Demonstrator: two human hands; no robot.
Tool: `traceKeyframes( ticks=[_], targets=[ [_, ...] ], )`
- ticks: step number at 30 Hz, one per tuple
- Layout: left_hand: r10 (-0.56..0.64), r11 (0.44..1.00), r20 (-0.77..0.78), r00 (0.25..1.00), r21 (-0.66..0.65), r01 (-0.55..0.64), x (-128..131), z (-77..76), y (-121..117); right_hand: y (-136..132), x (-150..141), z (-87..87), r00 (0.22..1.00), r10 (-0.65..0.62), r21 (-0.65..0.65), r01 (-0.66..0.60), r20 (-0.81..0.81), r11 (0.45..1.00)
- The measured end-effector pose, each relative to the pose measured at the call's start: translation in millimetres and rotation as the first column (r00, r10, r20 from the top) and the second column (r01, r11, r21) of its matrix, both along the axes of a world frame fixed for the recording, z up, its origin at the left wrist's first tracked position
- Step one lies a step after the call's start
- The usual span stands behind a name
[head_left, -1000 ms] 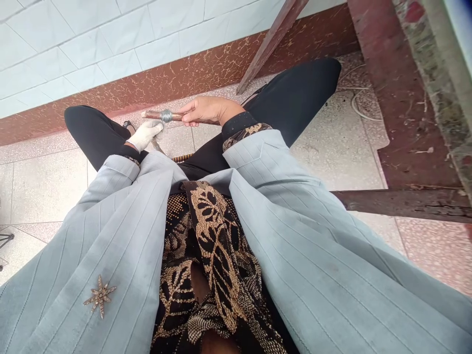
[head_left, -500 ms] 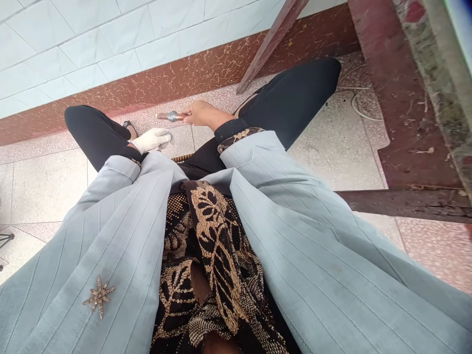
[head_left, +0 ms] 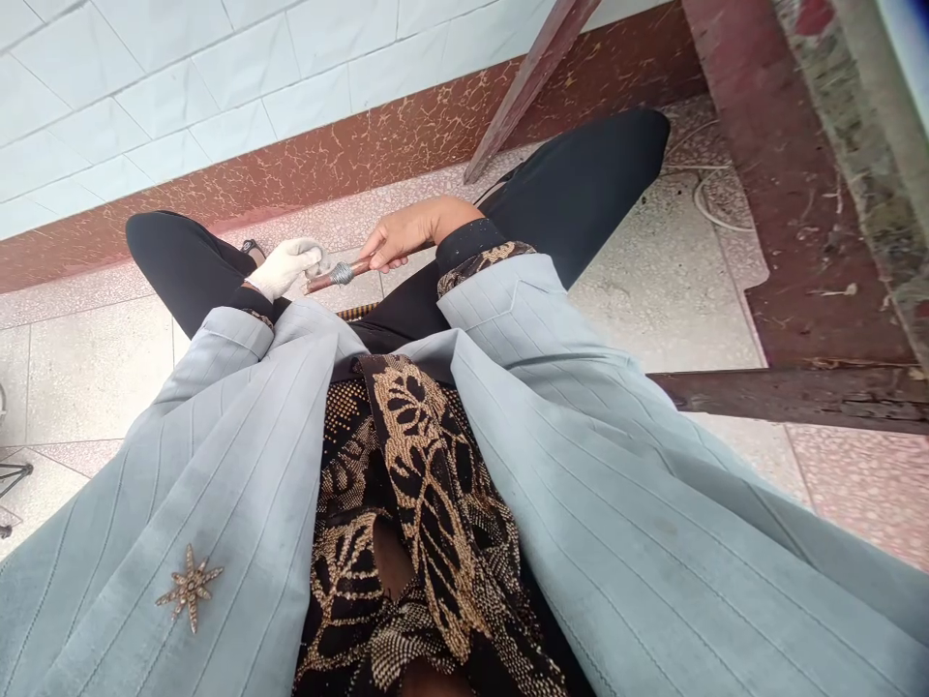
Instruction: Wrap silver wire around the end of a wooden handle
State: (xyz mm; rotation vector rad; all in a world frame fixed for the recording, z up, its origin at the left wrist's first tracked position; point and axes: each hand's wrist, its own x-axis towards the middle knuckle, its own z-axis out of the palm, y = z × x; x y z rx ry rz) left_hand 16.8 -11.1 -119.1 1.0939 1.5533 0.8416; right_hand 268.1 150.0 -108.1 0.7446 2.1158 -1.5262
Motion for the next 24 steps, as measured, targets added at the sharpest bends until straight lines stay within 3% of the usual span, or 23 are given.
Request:
traceKeyframes(
  ticks=[3,6,8,11,13,17,19,24],
  targets=[
    [0.03,0.999,0.085,0.996,0.034,-0.033,-2,-6.9,1,-2,3,6.0,0.969,-0.059,-0.072,0.043,-0.24,0.997],
    [0.002,0.997,0.136,0.991,0.07,-0.012,-1,-12.9,2,-12,-3,12.0,0.86,-0.295,-0.043,0.306,-0.416,0.951],
    [-0.067,0.997,0.137,0.988,0.054,0.061,1,-15.0,2,-19,-10,14.3,0.817,-0.405,0.035,0.458,-0.41,0.888],
    [-0.188,0.982,0.112,0.976,0.013,0.187,2,-15.8,2,-27,-20,13.8,0.837,-0.468,0.198,0.529,-0.283,0.825],
    [-0.256,0.967,0.089,0.963,0.005,0.257,2,-15.4,1,-29,-24,13.1,0.892,-0.426,0.315,0.451,-0.15,0.835],
    [-0.307,0.951,0.032,0.951,-0.032,0.308,2,-13.3,1,-34,-28,17.2,0.968,-0.175,0.495,0.064,0.181,0.866],
    [-0.28,0.959,-0.021,0.96,-0.05,0.279,3,-12.7,1,-36,-28,20.9,0.958,-0.108,0.48,-0.035,0.267,0.877],
    [-0.201,0.98,-0.114,0.973,-0.029,0.199,4,-14.9,3,-37,-23,23.0,0.947,-0.024,0.387,-0.108,0.321,0.916]
  ],
)
